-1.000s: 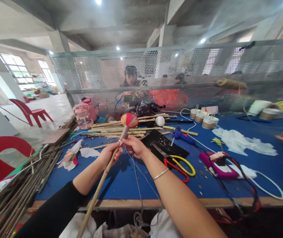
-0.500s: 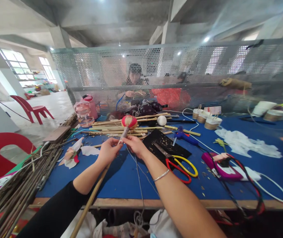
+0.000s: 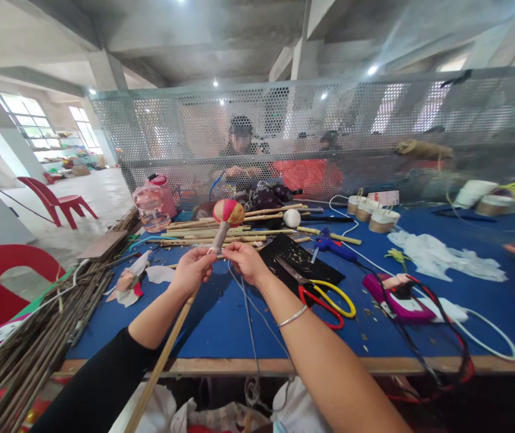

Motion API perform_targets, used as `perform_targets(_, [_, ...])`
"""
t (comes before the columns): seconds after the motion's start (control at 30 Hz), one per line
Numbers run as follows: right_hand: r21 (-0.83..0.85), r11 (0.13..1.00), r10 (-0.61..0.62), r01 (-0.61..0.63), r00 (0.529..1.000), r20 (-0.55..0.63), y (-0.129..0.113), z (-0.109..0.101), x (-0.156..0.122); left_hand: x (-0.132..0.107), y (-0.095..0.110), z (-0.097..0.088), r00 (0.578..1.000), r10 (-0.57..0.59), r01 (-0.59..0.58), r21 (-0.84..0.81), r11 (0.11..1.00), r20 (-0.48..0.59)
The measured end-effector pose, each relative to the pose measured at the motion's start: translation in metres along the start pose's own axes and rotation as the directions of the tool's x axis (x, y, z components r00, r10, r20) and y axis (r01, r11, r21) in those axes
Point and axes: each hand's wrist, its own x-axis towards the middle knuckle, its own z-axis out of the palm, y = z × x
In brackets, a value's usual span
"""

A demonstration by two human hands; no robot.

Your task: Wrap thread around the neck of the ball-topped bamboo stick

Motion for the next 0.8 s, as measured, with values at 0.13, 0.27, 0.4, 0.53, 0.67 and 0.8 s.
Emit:
perform_targets(0.13, [0.030, 1.000, 0.004, -0.003, 1.000, -0.009, -0.0040, -0.0012, -0.0020, -0.0001, 0.0002, 0.0004, 1.000, 0.006, -0.006, 0.044, 0.999, -0.015])
perform_targets(0.27, [0.106, 0.994, 0.019, -0.019, 1.000, -0.002, -0.0055, 0.0005, -0.0031, -0.0015, 0.0014, 0.0008, 0.999, 0.039, -0.037, 0.125, 0.991, -0.014])
perform_targets(0.4, [0.178, 0.984, 0.014, -0.015, 1.000, 0.005, -0.0044, -0.0007, -0.0025, -0.0035, 0.0009, 0.0010, 0.997, 0.071, -0.068, 0.166, 0.984, -0.014])
perform_targets(0.53, [0.189, 0.982, 0.023, -0.021, 1.000, -0.009, -0.0025, -0.0034, -0.0015, -0.0036, -0.0012, 0.0003, 0.997, 0.068, -0.064, 0.171, 0.983, -0.020])
perform_targets(0.67, [0.214, 0.977, 0.028, -0.026, 1.000, -0.006, -0.0047, -0.0020, -0.0021, -0.0038, -0.0011, 0.0007, 0.998, 0.060, -0.056, 0.162, 0.985, -0.020])
perform_targets(0.8, [0.262, 0.964, 0.032, -0.035, 0.999, 0.014, -0.0073, -0.0004, -0.0031, -0.0048, 0.0006, 0.0022, 0.999, 0.050, -0.046, 0.180, 0.983, -0.015])
